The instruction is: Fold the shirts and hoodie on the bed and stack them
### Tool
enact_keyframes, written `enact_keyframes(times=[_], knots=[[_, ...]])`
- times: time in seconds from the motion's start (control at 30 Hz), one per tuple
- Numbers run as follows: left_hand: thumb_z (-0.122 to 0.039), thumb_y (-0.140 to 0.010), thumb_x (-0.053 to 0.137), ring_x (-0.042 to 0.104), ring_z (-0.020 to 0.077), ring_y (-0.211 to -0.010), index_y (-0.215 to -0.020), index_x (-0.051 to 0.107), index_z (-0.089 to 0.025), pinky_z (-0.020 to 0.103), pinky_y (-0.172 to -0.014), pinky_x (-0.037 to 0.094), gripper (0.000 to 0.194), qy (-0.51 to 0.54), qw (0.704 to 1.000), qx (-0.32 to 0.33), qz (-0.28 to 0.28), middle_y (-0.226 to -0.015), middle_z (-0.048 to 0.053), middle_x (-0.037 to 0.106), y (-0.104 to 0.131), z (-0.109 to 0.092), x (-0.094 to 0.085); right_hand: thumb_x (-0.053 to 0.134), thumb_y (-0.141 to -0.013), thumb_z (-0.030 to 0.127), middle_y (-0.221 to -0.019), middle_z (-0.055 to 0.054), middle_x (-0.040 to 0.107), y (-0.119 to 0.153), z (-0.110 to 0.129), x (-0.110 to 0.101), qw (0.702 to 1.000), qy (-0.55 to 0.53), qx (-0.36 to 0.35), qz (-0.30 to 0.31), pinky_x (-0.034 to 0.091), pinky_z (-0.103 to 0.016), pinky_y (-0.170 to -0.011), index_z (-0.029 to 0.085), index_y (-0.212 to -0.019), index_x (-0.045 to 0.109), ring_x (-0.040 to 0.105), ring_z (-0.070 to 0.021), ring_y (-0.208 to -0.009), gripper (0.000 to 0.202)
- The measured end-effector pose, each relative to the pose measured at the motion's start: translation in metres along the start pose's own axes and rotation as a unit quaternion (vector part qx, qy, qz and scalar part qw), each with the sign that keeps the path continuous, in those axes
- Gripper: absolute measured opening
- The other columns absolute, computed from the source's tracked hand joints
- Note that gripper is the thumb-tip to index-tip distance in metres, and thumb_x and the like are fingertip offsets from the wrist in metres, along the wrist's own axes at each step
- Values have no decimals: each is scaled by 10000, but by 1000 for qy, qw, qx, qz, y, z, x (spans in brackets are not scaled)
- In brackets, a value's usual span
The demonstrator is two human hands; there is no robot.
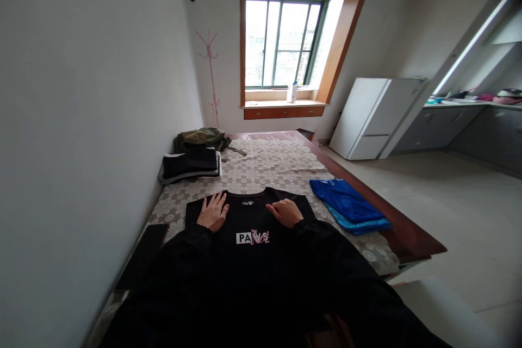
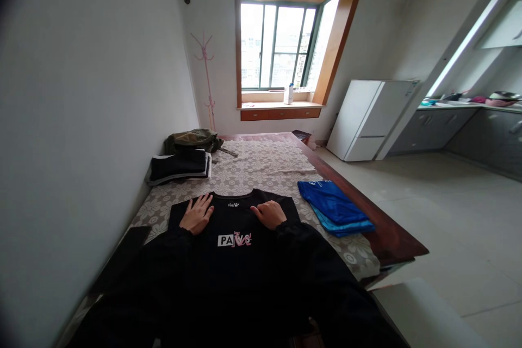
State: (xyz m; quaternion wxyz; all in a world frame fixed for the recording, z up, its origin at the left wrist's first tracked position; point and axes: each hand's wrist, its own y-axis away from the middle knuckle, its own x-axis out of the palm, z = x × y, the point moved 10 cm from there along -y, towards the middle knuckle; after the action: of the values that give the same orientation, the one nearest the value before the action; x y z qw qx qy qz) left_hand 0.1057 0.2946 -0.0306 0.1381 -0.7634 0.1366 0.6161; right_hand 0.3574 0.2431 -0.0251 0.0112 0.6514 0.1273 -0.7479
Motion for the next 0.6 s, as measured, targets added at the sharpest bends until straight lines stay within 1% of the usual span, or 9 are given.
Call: enact_keyframes(times=[0.07, 0.13, 0.2, 0.23, 0.3, 0.37, 0.43, 0.53, 0.6], knots=[[-441, -1043, 199, 187, 235, -1575, -1600, 305, -236, 575, -1266, 137, 603, 4, 1000, -6, 0, -1688, 42, 283, 7, -2, -6, 327, -1065, 493, -819, -75, 741, 0, 5, -7, 1000, 0, -6, -7, 402, -338, -826, 225, -752, 691, 666, -226, -855, 550], [-432, -1042, 201, 186, 265, -1575, -1600, 306, -228, 617, -1250, 147, 603, 6, 1000, -14, 1, -1684, 60, 290, 23, 0, -12, 386, -1052, 480, -958, -72, 743, 4, 6, -17, 1000, 0, -11, -17, 406, -356, -916, 228, -887, 701, 649, -233, -975, 435], [-447, -1037, 215, 197, 306, -1569, -1603, 299, -207, 652, -1227, 184, 620, 6, 1000, -19, 4, -1676, 87, 303, 48, 6, -14, 462, -1022, 475, -1147, -87, 713, 14, 0, -31, 999, 0, -3, -46, 397, -393, -1003, 234, -1088, 683, 612, -252, -1102, 333], [-457, -1035, 222, 214, 320, -1563, -1606, 289, -194, 652, -1217, 217, 632, 5, 1000, -20, 7, -1671, 100, 312, 63, 11, -13, 489, -1008, 465, -1240, -97, 682, 23, -7, -38, 998, 0, 7, -66, 390, -416, -1041, 239, -1193, 654, 587, -264, -1165, 336], [-441, -1037, 209, 216, 296, -1564, -1624, 228, -199, 587, -1221, 269, 635, 4, 1000, -18, -5, -1680, 90, 291, 94, 22, -11, 496, -996, 433, -1402, -107, 604, 48, -23, -45, 994, -2, 33, -104, 377, -452, -1097, 257, -1362, 573, 524, -283, -1288, 414], [-434, -1032, 228, 223, 290, -1562, -1624, 229, -194, 549, -1229, 278, 639, -15, 999, -20, -28, -1676, 84, 304, 122, 32, -9, 466, -999, 423, -1517, -90, 524, 76, -36, -38, 992, -6, 54, -112, 364, -470, -1138, 279, -1448, 519, 448, -291, -1396, 474], [-433, -1022, 260, 227, 296, -1561, -1614, 270, -193, 541, -1239, 261, 638, -48, 998, -16, -44, -1668, 82, 323, 142, 33, -7, 431, -1004, 446, -1592, -65, 453, 100, -43, -20, 994, -12, 65, -92, 329, -487, -1182, 289, -1496, 487, 374, -291, -1474, 519], [-453, -1008, 306, 236, 294, -1559, -1599, 315, -210, 533, -1250, 231, 640, -83, 995, -17, -54, -1669, 74, 315, 153, 25, -10, 367, -1015, 493, -1646, -54, 373, 118, -44, 2, 995, -20, 78, -60, 250, -513, -1234, 276, -1555, 424, 291, -289, -1531, 585], [-458, -1004, 312, 247, 291, -1556, -1594, 326, -211, 533, -1248, 237, 639, -87, 995, -29, -47, -1673, 68, 301, 153, 21, -13, 330, -1020, 511, -1656, -56, 346, 121, -42, 7, 995, -24, 84, -49, 228, -516, -1246, 266, -1573, 396, 269, -282, -1542, 608]])
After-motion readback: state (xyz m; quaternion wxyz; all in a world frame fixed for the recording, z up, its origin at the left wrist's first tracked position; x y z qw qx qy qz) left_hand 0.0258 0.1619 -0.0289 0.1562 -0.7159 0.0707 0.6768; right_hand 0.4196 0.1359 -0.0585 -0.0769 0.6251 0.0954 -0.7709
